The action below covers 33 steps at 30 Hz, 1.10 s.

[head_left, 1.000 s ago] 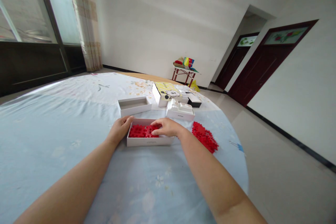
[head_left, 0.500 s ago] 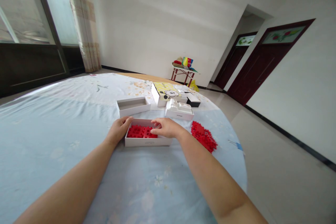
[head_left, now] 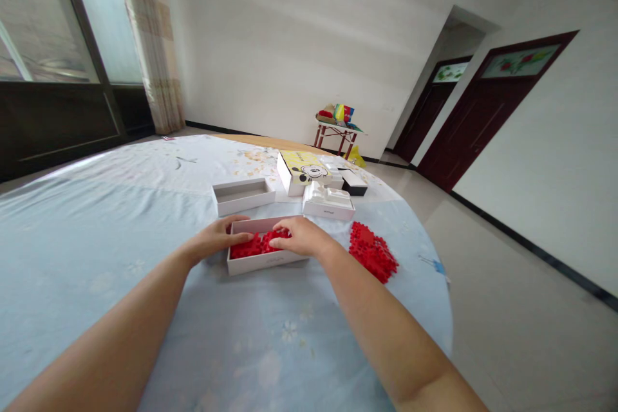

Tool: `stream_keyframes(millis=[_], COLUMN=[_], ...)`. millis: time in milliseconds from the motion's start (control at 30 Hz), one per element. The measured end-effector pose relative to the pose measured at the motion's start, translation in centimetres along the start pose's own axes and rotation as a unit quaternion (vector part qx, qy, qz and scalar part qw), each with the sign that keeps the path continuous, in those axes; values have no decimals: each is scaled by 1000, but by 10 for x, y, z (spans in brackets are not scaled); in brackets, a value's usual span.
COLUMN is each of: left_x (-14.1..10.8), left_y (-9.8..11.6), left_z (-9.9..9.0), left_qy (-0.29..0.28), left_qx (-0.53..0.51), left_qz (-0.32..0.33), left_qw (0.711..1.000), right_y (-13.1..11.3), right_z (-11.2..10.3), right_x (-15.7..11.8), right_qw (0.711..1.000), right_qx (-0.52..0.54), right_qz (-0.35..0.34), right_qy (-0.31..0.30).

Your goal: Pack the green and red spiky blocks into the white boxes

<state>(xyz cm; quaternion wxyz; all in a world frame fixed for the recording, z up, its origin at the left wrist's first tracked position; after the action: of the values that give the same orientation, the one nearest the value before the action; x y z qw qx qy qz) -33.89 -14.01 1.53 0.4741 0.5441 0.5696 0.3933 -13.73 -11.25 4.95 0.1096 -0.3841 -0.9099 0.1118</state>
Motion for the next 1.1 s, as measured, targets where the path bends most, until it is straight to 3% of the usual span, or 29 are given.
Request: stream_keyframes(millis=[300,500,667,833,967,1100], left_x=[3,1,2,12,18,19], left_y=[-9,-3,-3,-9,-14,-18], left_z=[-2,1,2,-4,-7,-10], left_qy=[-5,7,55,157,202,225], left_qx=[-4,-8,18,93,143,151], left_qz=[25,44,61,110,129,131], left_qw=[1000,999,996,977,960,954], right_y=[-14,-9,14,66,94,91], right_z=[1,6,-12,-49,-46,-26], right_x=[4,1,-10,-42,-65,-74], right_qw=[998,997,995,982,985,976], right_qx=[11,45,85,59,-37,-143], right_qz=[-60,-56,7,106,152,160], right_qy=[-16,18,53,147,69,-22])
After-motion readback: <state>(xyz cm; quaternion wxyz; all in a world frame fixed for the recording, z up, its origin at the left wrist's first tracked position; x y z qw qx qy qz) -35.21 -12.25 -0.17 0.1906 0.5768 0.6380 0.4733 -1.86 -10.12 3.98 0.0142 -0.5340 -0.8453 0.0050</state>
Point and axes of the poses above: each hand's wrist, its own x-axis towards the middle knuckle, its own z-axis out of the palm, y = z × x, the point moved 3 cm from there along x, towards the middle knuckle, and after that the axes turned 9 degrees about -x, right-handed, at the moved point
